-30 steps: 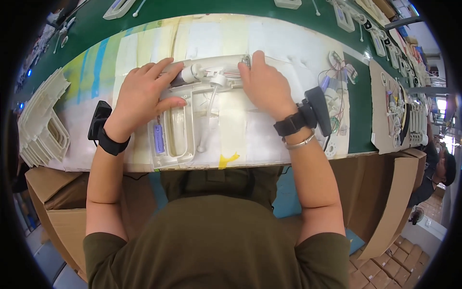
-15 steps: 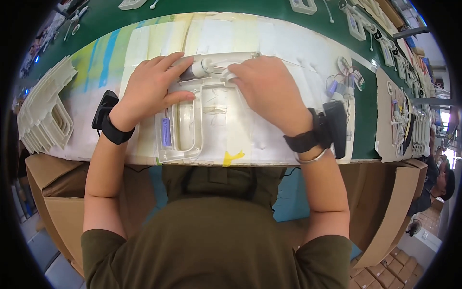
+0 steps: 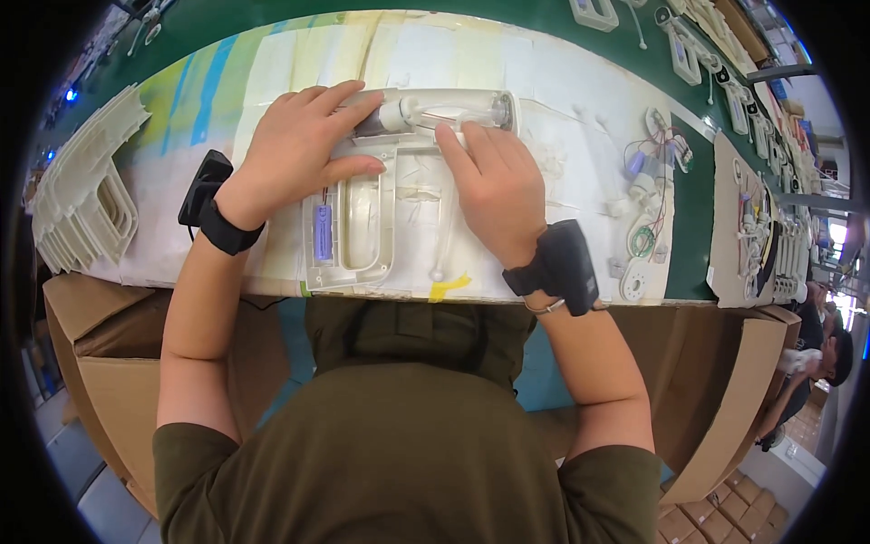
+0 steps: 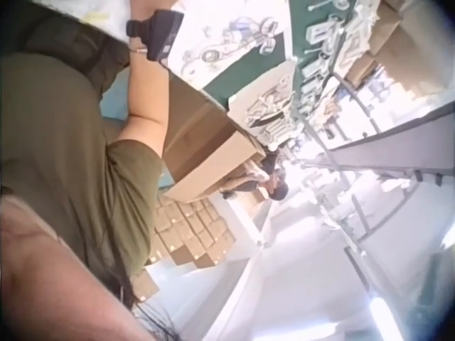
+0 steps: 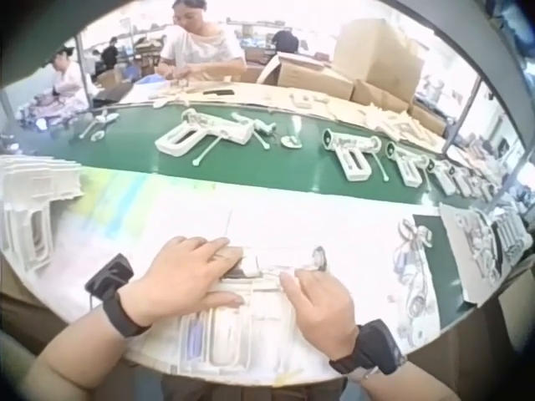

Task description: Assembling internal components including motors, batteries, and circuit boards into plastic device housings on an assembly line.

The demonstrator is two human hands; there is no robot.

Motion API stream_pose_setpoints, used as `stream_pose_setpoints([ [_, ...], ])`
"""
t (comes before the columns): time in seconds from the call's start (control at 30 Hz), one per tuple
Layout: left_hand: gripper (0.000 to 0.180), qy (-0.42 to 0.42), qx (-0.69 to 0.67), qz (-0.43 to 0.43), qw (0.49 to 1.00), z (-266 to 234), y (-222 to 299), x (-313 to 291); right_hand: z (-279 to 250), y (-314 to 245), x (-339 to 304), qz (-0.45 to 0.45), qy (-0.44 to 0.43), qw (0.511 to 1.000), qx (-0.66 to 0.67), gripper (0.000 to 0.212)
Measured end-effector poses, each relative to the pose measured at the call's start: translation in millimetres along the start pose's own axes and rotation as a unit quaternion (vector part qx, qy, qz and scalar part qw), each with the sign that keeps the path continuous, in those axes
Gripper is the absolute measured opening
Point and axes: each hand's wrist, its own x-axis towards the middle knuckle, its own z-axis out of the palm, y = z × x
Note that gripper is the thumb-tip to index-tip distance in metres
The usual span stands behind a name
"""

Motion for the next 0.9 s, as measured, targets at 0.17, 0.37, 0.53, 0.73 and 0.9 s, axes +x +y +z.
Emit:
stream_pose_setpoints([
  [0.17,0.061,-0.014,0.006,-0.008,1.000,2,0,-1,-1,6,3,-0.037,-0.035,0.999,0.008,0.035],
  [0.37,0.062,0.007,-0.022,-0.012,1.000,2,2,-7,-55,-4,40,0.006,-0.171,0.983,0.063,0.041],
  [0.53,0.064,0.001,-0.027,-0.016,1.000,-8,2,-8,1,122,114,0.033,-0.119,0.975,0.184,0.025],
  [0.73,0.065,-0.041,-0.062,-0.015,0.997,-11,1,2,138,306,189,0.334,-0.063,0.920,0.198,0.050],
  [0.9,0.065,-0.051,-0.079,-0.037,0.995,-12,-2,-6,187,295,202,0.269,-0.243,0.932,-0.012,0.076],
])
